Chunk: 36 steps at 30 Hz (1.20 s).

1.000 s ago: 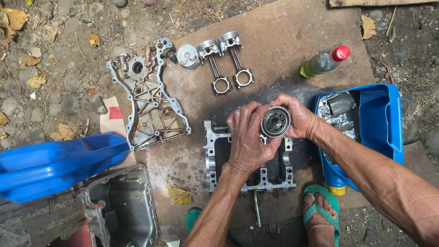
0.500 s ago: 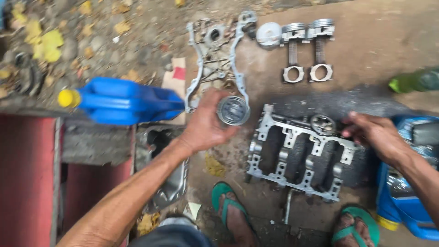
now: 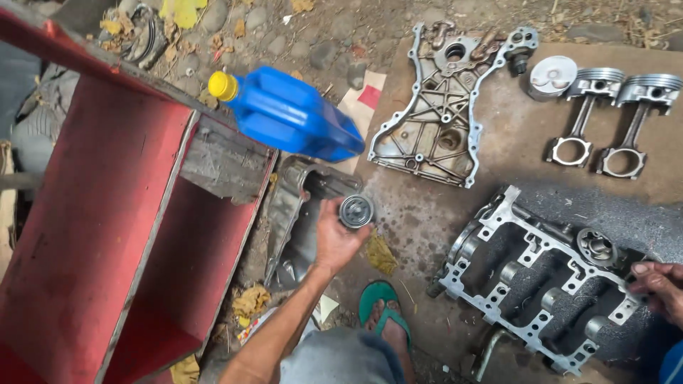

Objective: The person scrubs the inside of a disassembled engine casing with a brush and cleaning fluid. They then remove a circular metal component, scrub it, and place it on the ground. The person continues to scrub the interior of the engine casing and applies liquid from a bottle to the parts.

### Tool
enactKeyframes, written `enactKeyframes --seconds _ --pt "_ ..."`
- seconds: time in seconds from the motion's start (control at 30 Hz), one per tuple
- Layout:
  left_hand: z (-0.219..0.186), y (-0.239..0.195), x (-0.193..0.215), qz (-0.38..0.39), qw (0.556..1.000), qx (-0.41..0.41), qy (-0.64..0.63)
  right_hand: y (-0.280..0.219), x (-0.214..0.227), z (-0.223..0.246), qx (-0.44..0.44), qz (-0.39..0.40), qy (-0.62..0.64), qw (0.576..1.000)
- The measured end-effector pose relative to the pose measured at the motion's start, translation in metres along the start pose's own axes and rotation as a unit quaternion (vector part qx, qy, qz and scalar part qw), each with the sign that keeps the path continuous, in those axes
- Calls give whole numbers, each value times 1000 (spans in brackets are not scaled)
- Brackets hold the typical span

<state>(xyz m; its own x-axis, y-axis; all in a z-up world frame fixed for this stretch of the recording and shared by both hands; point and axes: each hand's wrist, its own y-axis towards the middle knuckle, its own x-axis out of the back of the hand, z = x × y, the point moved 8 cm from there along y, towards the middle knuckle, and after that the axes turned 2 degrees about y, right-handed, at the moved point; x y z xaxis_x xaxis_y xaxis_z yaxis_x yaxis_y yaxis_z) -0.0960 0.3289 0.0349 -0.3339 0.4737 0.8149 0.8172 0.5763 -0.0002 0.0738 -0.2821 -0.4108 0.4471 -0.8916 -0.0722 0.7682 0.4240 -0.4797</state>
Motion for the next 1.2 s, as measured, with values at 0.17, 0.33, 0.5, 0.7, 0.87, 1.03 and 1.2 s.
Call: enactKeyframes --seconds 0.17,0.33,0.5,0.7,0.87,1.03,1.2 --pt "-75 62 -4 -27 989 -148 7 -33 -31 79 -35 -61 -121 990" --pt "-105 169 -23 -49 991 -122 22 -42 -31 82 -17 -78 -88 993" --pt "-35 262 -78 -151 988 -23 30 -83 -53 147 -102 -127 -103 981" --pt "28 288 -126 -109 987 91 75 -117 -46 183 -135 -137 -153 969" --pt "47 291 -161 -63 988 129 57 -122 -46 184 -112 -132 -140 975" --pt "44 279 -152 -12 985 171 11 -115 -53 190 -103 -122 -137 978" --pt "68 258 -147 -191 982 -8 2 -159 -42 251 -101 -207 -84 970"
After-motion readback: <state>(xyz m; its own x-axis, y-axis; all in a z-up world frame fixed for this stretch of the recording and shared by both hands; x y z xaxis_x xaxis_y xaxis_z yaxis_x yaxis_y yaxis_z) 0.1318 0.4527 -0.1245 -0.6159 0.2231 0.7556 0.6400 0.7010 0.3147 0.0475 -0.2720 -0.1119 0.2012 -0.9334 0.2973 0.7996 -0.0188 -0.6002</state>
